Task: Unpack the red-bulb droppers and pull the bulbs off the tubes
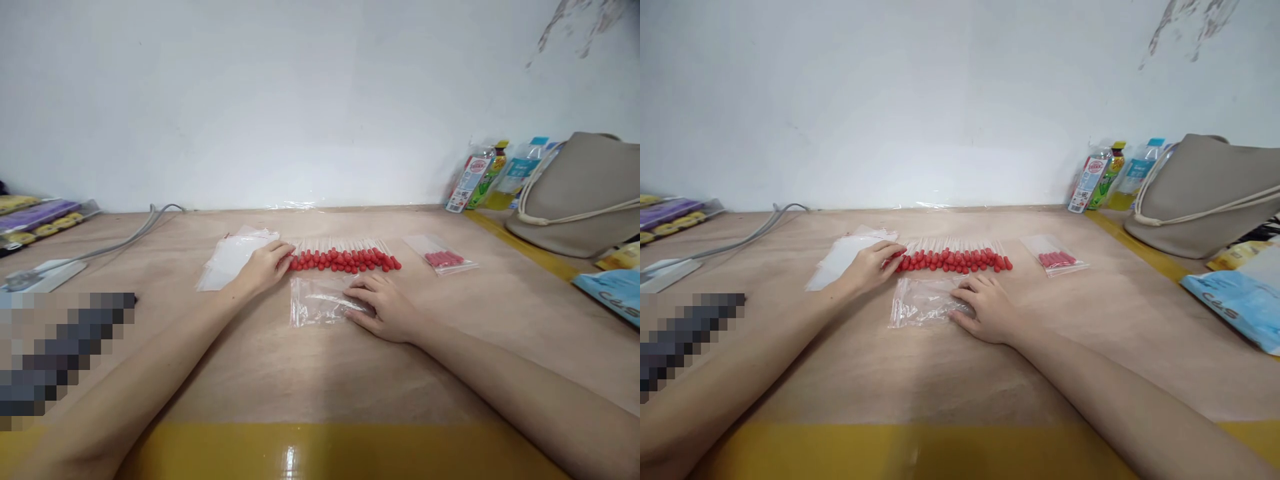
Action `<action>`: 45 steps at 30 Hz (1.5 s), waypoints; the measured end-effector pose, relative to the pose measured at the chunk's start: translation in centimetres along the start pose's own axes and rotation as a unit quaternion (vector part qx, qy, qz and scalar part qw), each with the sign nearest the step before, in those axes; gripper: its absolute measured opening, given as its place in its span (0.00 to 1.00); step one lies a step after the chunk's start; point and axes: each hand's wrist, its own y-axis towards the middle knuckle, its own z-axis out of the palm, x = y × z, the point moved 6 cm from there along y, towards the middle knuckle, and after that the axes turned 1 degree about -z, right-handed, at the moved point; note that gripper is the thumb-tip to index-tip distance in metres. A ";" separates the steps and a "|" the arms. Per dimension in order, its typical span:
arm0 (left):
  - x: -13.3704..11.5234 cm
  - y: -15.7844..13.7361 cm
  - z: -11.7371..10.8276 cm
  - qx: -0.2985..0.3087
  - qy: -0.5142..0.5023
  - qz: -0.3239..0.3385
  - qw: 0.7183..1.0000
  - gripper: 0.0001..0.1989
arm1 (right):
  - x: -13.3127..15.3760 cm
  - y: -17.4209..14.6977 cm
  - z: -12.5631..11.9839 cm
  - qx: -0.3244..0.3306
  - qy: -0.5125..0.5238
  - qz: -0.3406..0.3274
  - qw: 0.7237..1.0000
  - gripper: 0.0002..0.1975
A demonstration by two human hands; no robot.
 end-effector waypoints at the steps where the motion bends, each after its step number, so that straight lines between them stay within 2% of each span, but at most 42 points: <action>1: 0.1 0.0 0.1 -0.003 -0.003 -0.009 1.000 0.12 | 0.0 0.0 0.0 0.000 0.000 0.000 1.000 0.18; 7: 0.7 0.2 0.2 -0.029 -0.047 -0.070 0.996 0.12 | 0.0 0.0 0.0 0.001 -0.005 0.003 1.000 0.18; 13: 0.4 -0.1 0.9 0.019 -0.086 -0.105 0.991 0.17 | 0.0 0.0 0.1 -0.002 -0.004 0.000 1.000 0.17; 18: -1.9 -1.7 -1.2 -0.071 -0.083 -0.059 0.992 0.18 | 0.1 -0.1 -0.1 -0.004 -0.005 0.001 1.000 0.18; 20: -3.9 -2.7 -1.5 -0.034 -0.120 -0.009 0.992 0.18 | 0.2 -0.1 0.0 0.001 -0.013 -0.002 1.000 0.19; 23: -6.7 -4.1 -0.8 0.120 -0.167 0.062 0.977 0.22 | 0.2 -0.1 0.4 0.019 -0.019 -0.012 1.000 0.22; 25: -7.6 -4.9 -0.2 0.216 -0.175 0.077 0.957 0.23 | 0.1 -0.1 0.7 0.038 -0.019 -0.017 0.999 0.24; 27: -7.7 -5.3 0.0 0.266 -0.176 0.072 0.945 0.23 | 0.0 -0.1 0.9 0.053 -0.018 -0.018 0.998 0.25; 31: -7.0 -5.4 0.2 0.267 -0.197 0.036 0.943 0.20 | -0.1 -0.2 0.8 0.064 -0.014 -0.012 0.998 0.25; 35: -5.3 -5.2 0.1 0.177 -0.206 -0.067 0.960 0.18 | -0.1 -0.3 0.7 0.056 0.011 -0.017 0.998 0.24; 37: -4.6 -5.2 0.1 0.139 -0.200 -0.105 0.964 0.20 | 0.1 -0.3 0.4 0.034 0.026 -0.034 0.999 0.24; 40: -4.2 -5.3 0.3 0.136 -0.194 -0.123 0.964 0.23 | 0.2 -0.3 -0.7 -0.054 0.014 -0.049 0.997 0.18; 42: -4.3 -5.3 0.3 0.144 -0.198 -0.124 0.962 0.23 | -0.7 -0.4 -2.0 -0.136 -0.019 -0.022 0.990 0.13; 45: -4.5 -5.3 0.1 0.141 -0.221 -0.124 0.957 0.22 | -3.4 -1.2 -4.2 -0.241 -0.085 0.068 0.964 0.10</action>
